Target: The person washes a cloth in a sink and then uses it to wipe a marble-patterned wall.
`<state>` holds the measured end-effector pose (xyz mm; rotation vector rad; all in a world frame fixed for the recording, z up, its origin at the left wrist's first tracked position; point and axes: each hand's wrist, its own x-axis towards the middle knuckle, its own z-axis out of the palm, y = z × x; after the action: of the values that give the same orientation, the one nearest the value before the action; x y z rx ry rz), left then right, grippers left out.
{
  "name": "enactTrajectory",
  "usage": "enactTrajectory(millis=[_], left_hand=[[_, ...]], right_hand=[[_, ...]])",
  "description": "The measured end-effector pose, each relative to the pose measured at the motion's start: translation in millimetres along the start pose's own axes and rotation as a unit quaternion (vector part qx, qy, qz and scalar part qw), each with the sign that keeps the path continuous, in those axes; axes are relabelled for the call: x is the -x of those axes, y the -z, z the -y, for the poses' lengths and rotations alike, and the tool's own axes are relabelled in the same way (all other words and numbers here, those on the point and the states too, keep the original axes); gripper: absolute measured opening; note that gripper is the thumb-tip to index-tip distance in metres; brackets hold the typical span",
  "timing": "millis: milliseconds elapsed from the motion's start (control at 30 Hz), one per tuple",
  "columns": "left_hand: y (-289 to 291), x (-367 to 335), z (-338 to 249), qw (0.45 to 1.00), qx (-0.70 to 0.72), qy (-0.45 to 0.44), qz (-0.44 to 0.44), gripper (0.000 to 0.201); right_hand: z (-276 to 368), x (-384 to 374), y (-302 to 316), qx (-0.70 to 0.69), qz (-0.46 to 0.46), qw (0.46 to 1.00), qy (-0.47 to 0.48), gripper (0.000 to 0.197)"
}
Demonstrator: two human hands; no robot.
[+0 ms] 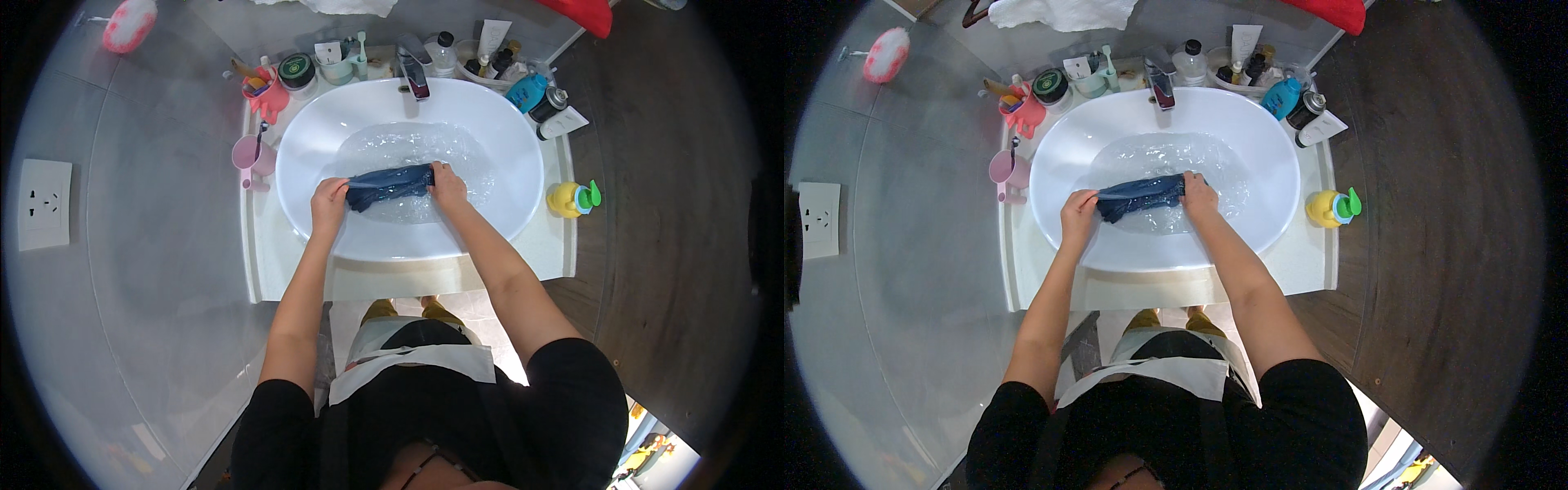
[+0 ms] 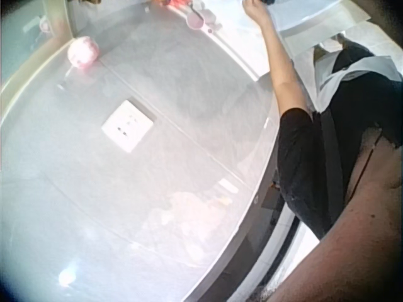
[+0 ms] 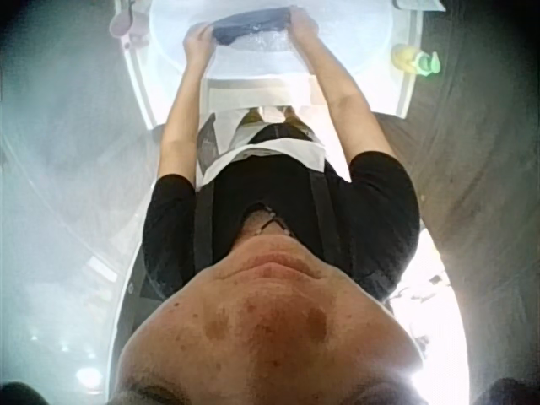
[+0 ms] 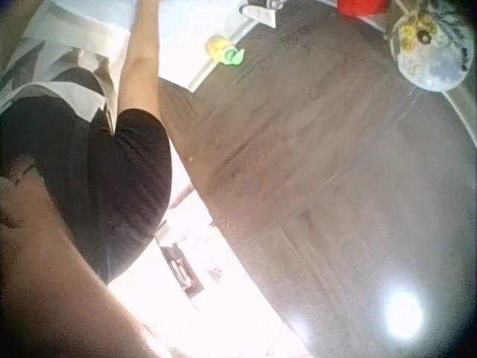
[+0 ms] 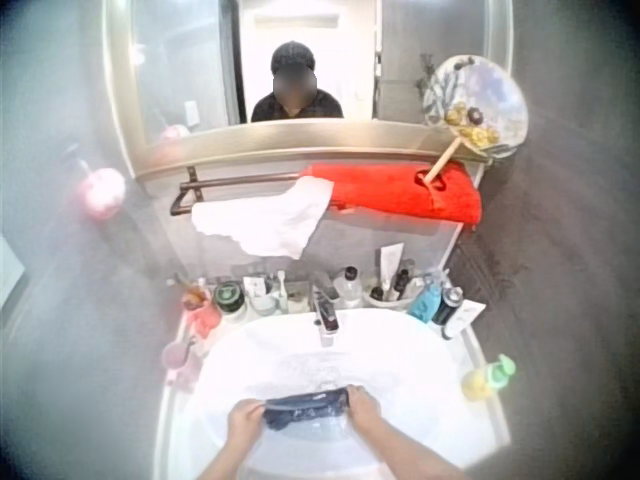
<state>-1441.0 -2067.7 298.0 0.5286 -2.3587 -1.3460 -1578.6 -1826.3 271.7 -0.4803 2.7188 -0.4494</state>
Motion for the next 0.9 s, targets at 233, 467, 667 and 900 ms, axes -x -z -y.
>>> enactTrajectory(millis=[233, 467, 667, 900], left_hand=[[-2.0, 1.6, 1.7, 0.999, -0.036, 0.019, -0.006, 0.015], [2.2, 0.2, -3.1, 0.996, -0.078, 0.014, -0.031, 0.015], [27.9, -44.5, 5.7, 0.981, 0.138, 0.102, -0.087, 0.017], [50.5, -94.4, -101.4, 0.941, 0.327, 0.055, -0.073, 0.017]], right_hand=[[-2.6, 0.4, 12.5, 0.052, -0.005, 0.998, 0.036, 0.014], [-17.1, -7.1, 24.4, 0.026, -0.160, 0.966, 0.202, 0.006], [-6.9, -9.9, 139.9, -0.152, -0.306, 0.922, 0.181, 0.009], [-2.4, -12.0, 196.1, -0.326, -0.295, 0.871, 0.221, 0.012]])
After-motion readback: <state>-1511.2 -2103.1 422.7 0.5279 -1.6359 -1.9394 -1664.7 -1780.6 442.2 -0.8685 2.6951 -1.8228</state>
